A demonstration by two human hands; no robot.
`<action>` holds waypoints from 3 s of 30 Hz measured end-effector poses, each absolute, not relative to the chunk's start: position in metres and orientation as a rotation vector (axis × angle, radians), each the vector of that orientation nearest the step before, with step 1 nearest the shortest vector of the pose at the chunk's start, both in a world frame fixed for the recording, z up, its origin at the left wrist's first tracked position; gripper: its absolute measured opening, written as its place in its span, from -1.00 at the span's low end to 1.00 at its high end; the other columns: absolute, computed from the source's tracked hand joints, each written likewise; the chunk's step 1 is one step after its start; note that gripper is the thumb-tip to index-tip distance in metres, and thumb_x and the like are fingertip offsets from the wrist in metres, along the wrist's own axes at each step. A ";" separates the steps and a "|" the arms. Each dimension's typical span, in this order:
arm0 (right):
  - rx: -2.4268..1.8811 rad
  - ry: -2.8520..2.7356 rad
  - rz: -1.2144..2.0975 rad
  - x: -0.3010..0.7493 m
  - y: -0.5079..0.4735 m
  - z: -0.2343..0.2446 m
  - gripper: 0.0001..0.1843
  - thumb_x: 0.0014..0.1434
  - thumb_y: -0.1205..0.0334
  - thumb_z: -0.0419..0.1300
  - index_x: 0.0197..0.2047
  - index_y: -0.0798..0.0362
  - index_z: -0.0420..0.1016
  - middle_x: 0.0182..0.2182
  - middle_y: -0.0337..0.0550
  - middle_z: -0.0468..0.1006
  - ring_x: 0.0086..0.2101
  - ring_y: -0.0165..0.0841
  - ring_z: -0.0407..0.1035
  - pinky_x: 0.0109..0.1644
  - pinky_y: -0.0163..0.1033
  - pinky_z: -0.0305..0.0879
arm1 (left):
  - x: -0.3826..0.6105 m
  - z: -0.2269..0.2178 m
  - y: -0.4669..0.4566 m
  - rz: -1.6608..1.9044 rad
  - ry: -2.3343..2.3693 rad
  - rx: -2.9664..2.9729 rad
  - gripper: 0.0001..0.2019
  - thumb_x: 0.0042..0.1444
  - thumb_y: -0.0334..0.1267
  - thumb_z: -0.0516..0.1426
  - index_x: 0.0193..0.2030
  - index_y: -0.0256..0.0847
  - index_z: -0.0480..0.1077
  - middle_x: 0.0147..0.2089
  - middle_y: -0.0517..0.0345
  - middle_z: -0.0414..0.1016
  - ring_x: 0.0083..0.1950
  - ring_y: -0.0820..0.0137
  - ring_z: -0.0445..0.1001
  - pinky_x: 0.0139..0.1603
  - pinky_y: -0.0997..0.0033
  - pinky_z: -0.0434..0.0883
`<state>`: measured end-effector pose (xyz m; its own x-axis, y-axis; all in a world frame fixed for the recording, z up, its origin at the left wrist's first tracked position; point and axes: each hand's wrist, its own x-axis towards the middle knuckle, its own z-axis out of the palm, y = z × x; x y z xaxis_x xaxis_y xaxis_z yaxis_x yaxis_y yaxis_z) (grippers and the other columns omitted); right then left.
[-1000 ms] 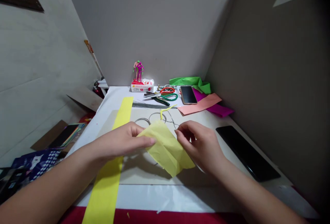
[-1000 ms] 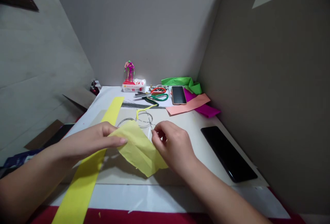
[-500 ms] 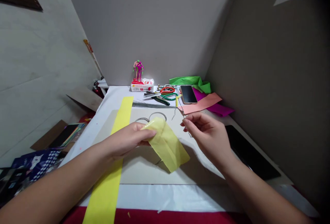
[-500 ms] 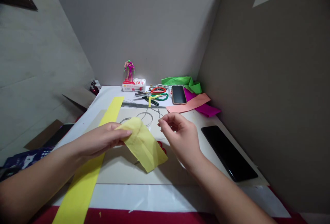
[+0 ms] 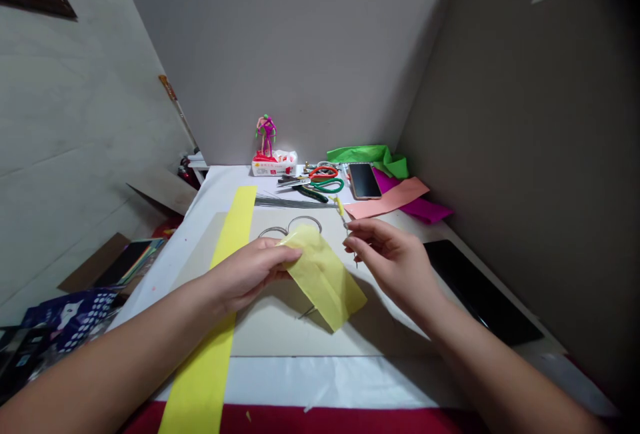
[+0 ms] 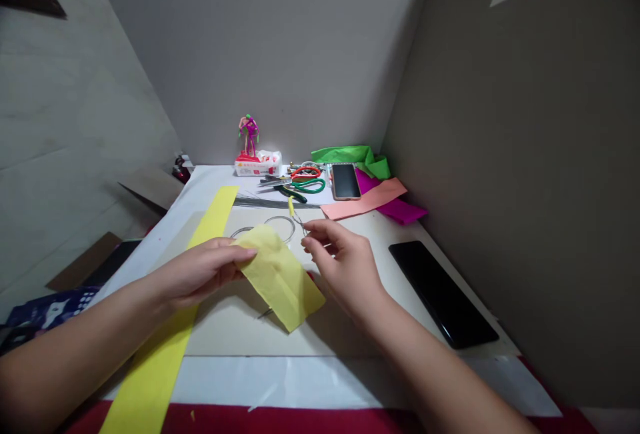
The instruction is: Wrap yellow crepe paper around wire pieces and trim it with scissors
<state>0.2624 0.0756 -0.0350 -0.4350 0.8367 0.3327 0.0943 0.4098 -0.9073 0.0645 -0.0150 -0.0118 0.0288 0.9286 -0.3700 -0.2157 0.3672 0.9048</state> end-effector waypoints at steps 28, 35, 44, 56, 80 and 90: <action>-0.809 -1.835 1.442 0.253 0.069 -0.040 -0.69 0.03 0.03 0.31 -0.22 0.08 0.58 -0.20 -0.06 0.59 -0.20 -0.25 0.48 -0.14 -0.23 0.41 | 0.082 -0.026 -0.020 0.947 1.094 0.718 -0.81 -0.03 -0.25 0.25 -0.38 -0.39 0.52 -0.34 -0.08 0.58 -0.25 0.27 0.51 -0.03 0.27 0.36; -0.795 -1.640 1.866 0.250 0.059 -0.040 -0.72 -0.09 0.12 0.40 -0.34 0.11 0.54 -0.39 -0.17 0.57 -0.40 -0.35 0.45 -0.32 -0.30 0.38 | 0.082 -0.027 -0.019 0.965 1.202 0.749 -0.78 -0.03 -0.21 0.25 -0.39 -0.39 0.53 -0.40 0.00 0.55 -0.31 0.32 0.48 -0.15 0.36 0.36; -0.712 -1.458 1.905 0.254 0.073 -0.040 -0.82 -0.07 0.22 0.40 -0.43 0.12 0.54 -0.47 -0.24 0.55 -0.47 -0.46 0.41 -0.36 -0.38 0.32 | 0.061 -0.012 -0.014 1.008 1.383 1.057 -0.72 -0.05 -0.28 0.27 -0.15 -0.29 0.54 -0.19 0.01 0.61 -0.17 0.28 0.51 -0.08 0.32 0.34; -0.575 -1.532 2.243 0.253 0.065 -0.045 -0.77 -0.10 0.23 0.44 -0.44 0.15 0.50 -0.52 -0.26 0.52 -0.52 -0.50 0.39 -0.42 -0.40 0.28 | 0.048 0.000 -0.016 0.920 1.344 1.206 -0.66 0.14 0.01 0.14 -0.15 -0.19 0.56 0.00 -0.04 0.55 0.08 0.12 0.42 0.02 0.18 0.31; -0.379 -2.034 2.398 0.280 0.095 -0.034 -0.74 0.13 0.14 0.28 -0.31 0.22 0.50 -0.46 -0.25 0.40 -0.46 -0.53 0.25 -0.35 -0.41 0.16 | 0.050 0.012 -0.027 0.622 0.947 1.410 -0.69 0.20 -0.11 0.10 -0.35 -0.26 0.58 -0.22 -0.02 0.55 -0.06 0.22 0.45 0.05 0.27 0.31; -0.211 -2.154 2.424 0.273 0.079 -0.042 -0.74 0.12 0.15 0.28 -0.30 0.24 0.53 -0.51 -0.29 0.36 -0.48 -0.55 0.16 -0.36 -0.42 0.11 | 0.062 -0.001 -0.025 0.410 0.878 1.269 -0.64 0.16 -0.07 0.15 -0.46 -0.33 0.55 -0.42 0.02 0.57 -0.37 0.42 0.47 -0.26 0.50 0.38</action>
